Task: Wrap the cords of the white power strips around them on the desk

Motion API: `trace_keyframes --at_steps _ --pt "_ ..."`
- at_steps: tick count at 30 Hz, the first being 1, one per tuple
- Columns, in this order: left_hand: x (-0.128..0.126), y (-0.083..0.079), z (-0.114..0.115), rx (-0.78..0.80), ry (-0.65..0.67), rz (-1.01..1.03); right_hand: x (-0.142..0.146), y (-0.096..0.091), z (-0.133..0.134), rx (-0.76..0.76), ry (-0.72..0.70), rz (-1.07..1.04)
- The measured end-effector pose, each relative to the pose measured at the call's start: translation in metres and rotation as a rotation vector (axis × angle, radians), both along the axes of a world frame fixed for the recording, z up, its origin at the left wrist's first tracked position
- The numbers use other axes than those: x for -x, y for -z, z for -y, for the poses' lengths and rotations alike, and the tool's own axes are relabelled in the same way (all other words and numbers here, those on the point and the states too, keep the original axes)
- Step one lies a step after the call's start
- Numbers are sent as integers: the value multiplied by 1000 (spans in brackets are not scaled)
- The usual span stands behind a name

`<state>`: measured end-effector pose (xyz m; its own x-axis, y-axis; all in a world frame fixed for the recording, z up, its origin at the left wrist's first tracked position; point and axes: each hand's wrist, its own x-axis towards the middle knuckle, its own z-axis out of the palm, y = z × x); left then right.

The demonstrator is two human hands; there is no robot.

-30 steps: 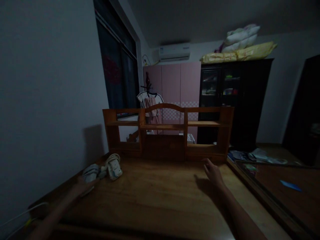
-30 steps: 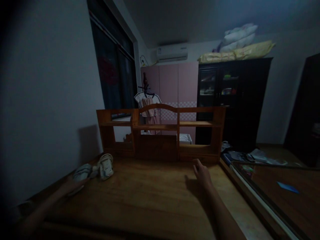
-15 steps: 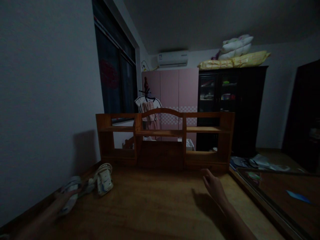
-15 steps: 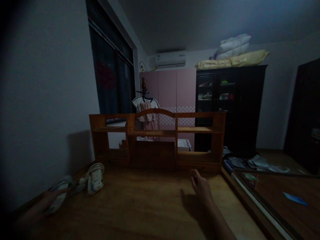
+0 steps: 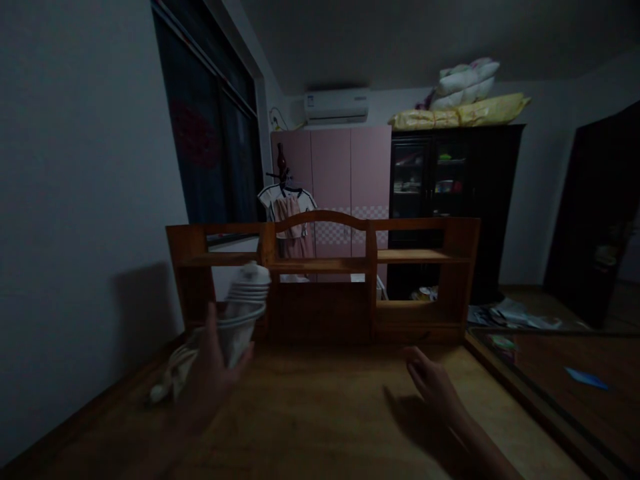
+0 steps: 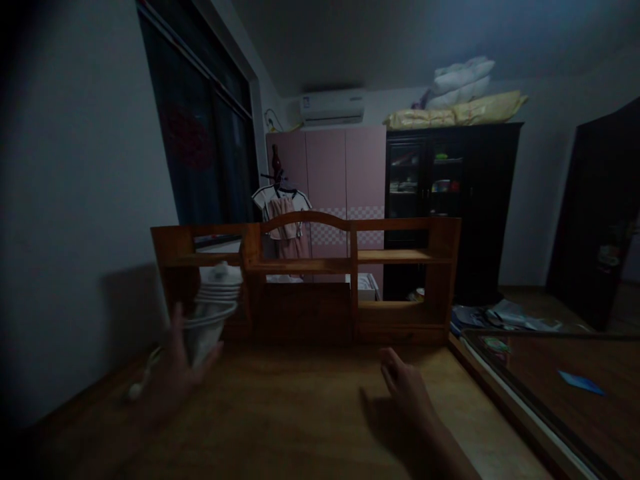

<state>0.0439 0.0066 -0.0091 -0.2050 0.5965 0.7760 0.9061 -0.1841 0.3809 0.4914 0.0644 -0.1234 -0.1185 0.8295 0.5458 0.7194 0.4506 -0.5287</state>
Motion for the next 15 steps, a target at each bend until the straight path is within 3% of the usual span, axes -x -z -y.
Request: trace_keyframes --at_steps 2,4,8,11,15 --pt "-36 22 -10 68 132 -98 0 -1 1 11 3 -7" --pt "-58 54 -23 113 239 -244 1 -3 3 26 4 -20" --pt "-69 111 -47 84 416 -471 4 -4 5 42 -17 -62" --pt "-66 123 -50 127 419 -458 5 -3 4 61 -23 -70" --pt "-60 117 -45 126 411 -460 8 -4 5 79 -12 -37"
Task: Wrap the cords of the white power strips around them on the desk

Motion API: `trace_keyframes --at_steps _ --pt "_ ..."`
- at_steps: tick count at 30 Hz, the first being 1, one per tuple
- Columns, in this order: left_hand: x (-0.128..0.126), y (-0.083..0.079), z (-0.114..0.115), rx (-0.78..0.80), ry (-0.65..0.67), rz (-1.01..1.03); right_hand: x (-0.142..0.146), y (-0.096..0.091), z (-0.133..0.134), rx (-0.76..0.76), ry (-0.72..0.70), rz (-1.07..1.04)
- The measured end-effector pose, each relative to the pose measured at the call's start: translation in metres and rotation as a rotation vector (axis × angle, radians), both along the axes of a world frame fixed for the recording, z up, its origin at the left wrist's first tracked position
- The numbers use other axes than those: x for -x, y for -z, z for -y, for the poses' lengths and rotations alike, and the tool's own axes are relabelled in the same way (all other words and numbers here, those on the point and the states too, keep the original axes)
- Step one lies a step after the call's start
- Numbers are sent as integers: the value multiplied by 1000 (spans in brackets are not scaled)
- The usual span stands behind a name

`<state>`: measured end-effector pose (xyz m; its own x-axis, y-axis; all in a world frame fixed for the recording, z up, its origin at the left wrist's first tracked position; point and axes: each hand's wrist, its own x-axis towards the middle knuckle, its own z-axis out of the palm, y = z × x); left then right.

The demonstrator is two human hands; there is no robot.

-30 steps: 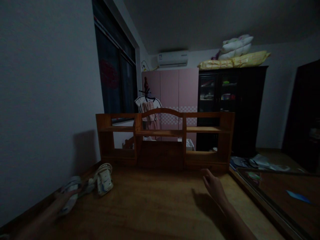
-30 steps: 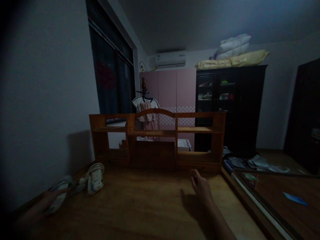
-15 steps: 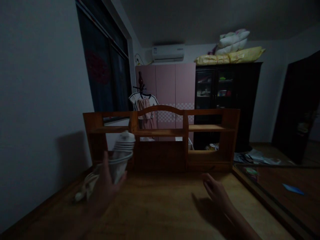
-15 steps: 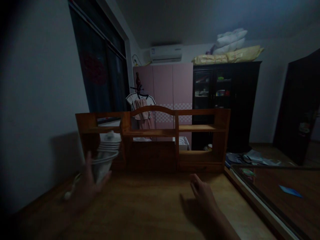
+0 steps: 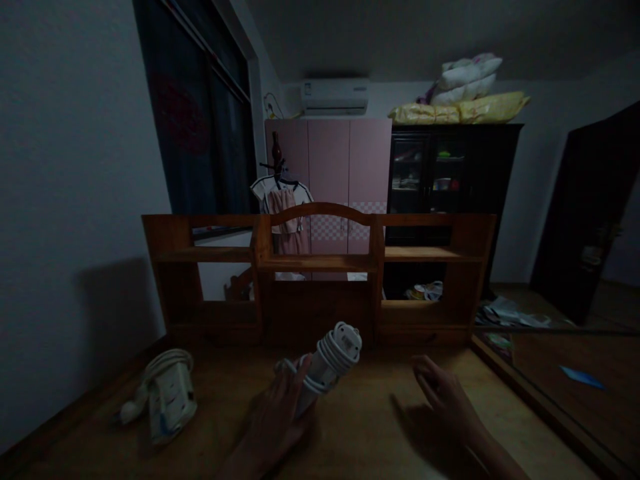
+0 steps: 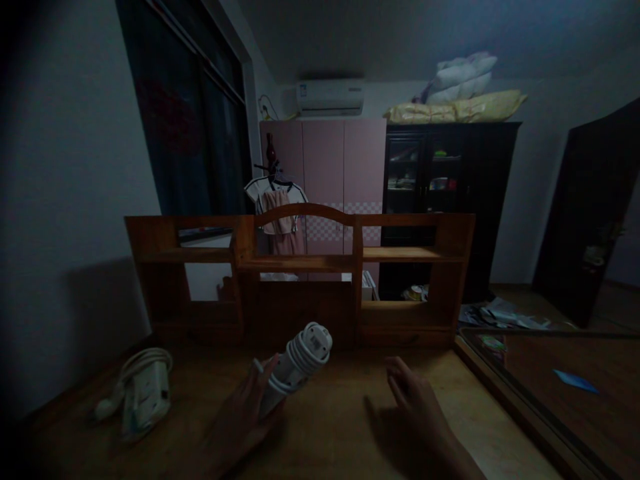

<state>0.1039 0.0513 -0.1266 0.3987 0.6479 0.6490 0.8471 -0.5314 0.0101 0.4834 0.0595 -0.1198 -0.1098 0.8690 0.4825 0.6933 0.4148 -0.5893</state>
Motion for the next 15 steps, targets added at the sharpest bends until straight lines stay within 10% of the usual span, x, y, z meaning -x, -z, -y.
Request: trace_keyframes --at_steps 15 --pt "-2 -14 11 -178 244 -414 105 -41 29 41 -323 235"
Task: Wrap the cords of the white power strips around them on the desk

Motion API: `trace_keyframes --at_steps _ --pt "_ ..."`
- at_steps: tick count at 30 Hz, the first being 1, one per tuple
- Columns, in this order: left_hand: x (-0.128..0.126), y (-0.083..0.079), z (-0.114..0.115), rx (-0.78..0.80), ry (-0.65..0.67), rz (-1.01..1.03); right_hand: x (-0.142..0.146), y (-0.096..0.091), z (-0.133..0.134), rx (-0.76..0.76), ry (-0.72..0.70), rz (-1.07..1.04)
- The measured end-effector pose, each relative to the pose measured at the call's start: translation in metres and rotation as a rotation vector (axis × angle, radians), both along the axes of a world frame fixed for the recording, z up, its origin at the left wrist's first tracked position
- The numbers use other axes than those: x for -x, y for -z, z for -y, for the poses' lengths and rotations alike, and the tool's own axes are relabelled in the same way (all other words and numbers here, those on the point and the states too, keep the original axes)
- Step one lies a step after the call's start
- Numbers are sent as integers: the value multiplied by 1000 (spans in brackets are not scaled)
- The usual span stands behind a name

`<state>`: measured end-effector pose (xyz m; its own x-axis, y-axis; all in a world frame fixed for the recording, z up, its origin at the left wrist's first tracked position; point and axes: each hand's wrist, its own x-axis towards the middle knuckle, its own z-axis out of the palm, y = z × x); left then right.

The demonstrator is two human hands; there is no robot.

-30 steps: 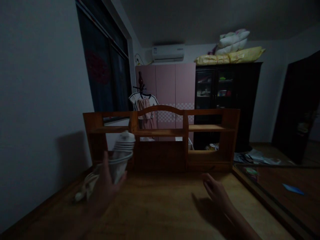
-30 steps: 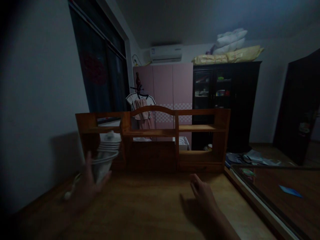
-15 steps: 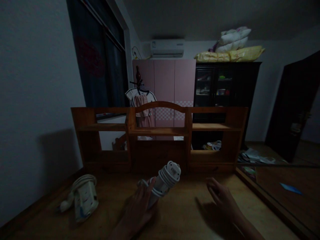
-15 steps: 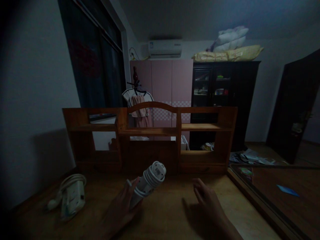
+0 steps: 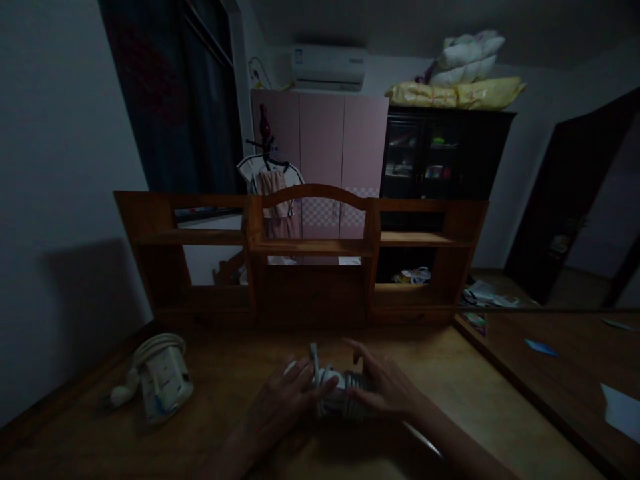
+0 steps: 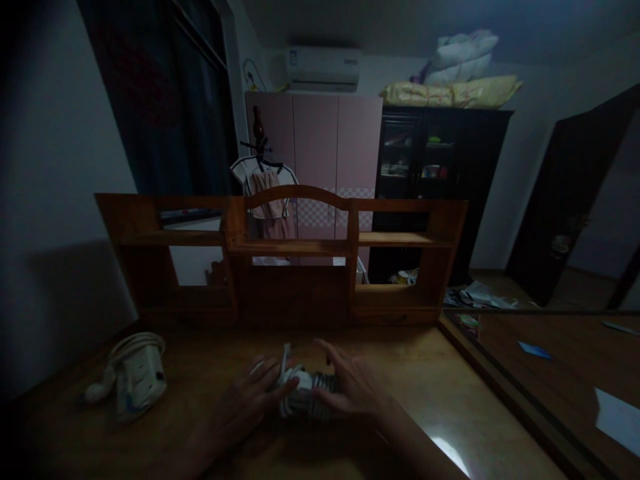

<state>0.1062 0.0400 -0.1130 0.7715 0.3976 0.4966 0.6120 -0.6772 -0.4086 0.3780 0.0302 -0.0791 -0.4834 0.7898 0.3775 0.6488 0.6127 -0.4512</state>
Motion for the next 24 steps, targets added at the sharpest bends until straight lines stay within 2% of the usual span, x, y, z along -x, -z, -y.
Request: trace_keyframes --at_steps 7,11,16,20,22,24 --pt "1 -5 5 34 -131 42 6 22 0 139 14 -177" --pt "-1 -4 3 43 -163 77 3 24 0 202 -19 -204" --pt "-2 -6 0 143 -140 130 4 23 -1 178 -34 -220" --pt "-2 -9 -2 188 -146 336 3 27 -5 196 73 -316" --pt "-2 -11 -2 206 -150 466 2 31 -11 256 153 -403" --pt "-4 -13 -2 251 -161 576 1 36 -20 357 176 -541"
